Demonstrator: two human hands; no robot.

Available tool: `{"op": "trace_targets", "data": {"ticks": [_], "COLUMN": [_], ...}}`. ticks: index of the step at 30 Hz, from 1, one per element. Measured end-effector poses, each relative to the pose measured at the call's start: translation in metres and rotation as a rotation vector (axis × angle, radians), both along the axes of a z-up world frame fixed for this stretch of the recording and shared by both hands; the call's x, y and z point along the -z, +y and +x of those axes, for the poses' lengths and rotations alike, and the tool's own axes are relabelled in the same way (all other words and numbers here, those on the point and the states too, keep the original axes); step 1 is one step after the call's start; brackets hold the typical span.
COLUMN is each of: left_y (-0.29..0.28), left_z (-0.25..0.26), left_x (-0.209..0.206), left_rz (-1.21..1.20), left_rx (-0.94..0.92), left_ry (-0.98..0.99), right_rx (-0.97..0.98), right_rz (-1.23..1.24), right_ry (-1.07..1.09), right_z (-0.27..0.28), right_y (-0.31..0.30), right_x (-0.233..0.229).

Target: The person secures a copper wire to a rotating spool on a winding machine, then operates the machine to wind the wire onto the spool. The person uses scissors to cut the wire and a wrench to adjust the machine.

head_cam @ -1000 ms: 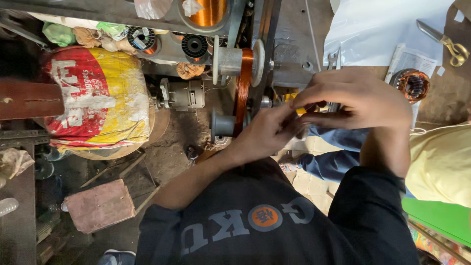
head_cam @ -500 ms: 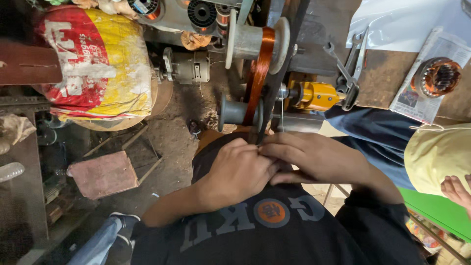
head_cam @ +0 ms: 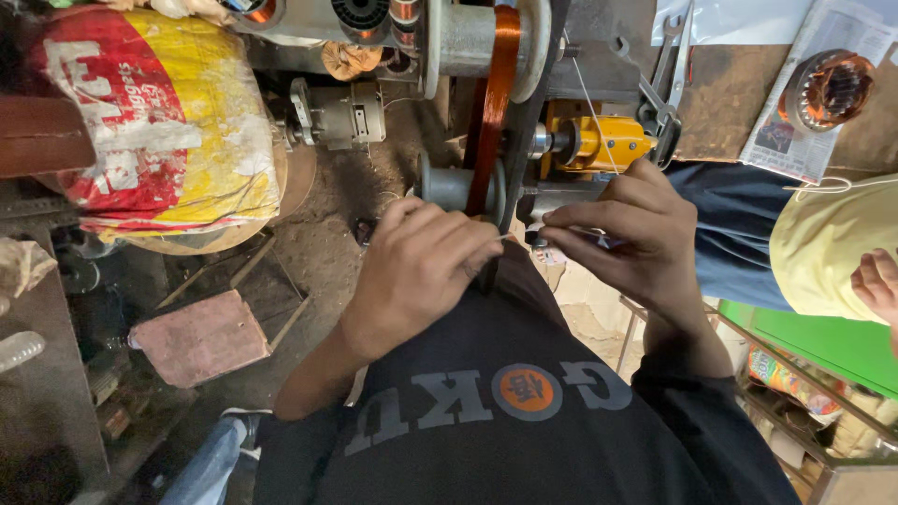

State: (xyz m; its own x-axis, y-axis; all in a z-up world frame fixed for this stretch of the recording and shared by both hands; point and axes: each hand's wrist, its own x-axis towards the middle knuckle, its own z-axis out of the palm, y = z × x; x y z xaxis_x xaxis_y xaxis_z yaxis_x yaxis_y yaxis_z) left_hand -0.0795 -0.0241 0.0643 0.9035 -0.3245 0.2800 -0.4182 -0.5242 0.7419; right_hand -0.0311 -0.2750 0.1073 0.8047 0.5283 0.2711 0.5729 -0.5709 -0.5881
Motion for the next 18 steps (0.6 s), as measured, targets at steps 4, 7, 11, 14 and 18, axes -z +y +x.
{"op": "trace_targets", "data": {"ticks": [4, 7, 11, 14, 18], "left_y": [0.011, 0.007, 0.005, 0.005, 0.002], "left_z": [0.017, 0.031, 0.049, 0.056, 0.063], "left_x": [0.008, 0.024, 0.043, 0.051, 0.055], "left_rz": [0.038, 0.014, -0.038, -0.091, -0.133], "left_rx": [-0.093, -0.258, -0.248, -0.208, -0.185], "left_ry": [-0.009, 0.001, 0.038, 0.084, 0.133], "right_rx": [0.151, 0.195, 0.235, 0.241, 0.254], "right_rz": [-0.037, -0.025, 0.028, -0.005, 0.011], "right_ry": [-0.022, -0.050, -0.101, -0.115, -0.116], "right_z": [0.001, -0.004, -0.002, 0.001, 0.004], "right_y": [0.003, 0.005, 0.006, 0.008, 0.010], "right_x": [0.002, 0.001, -0.006, -0.010, -0.007]}}
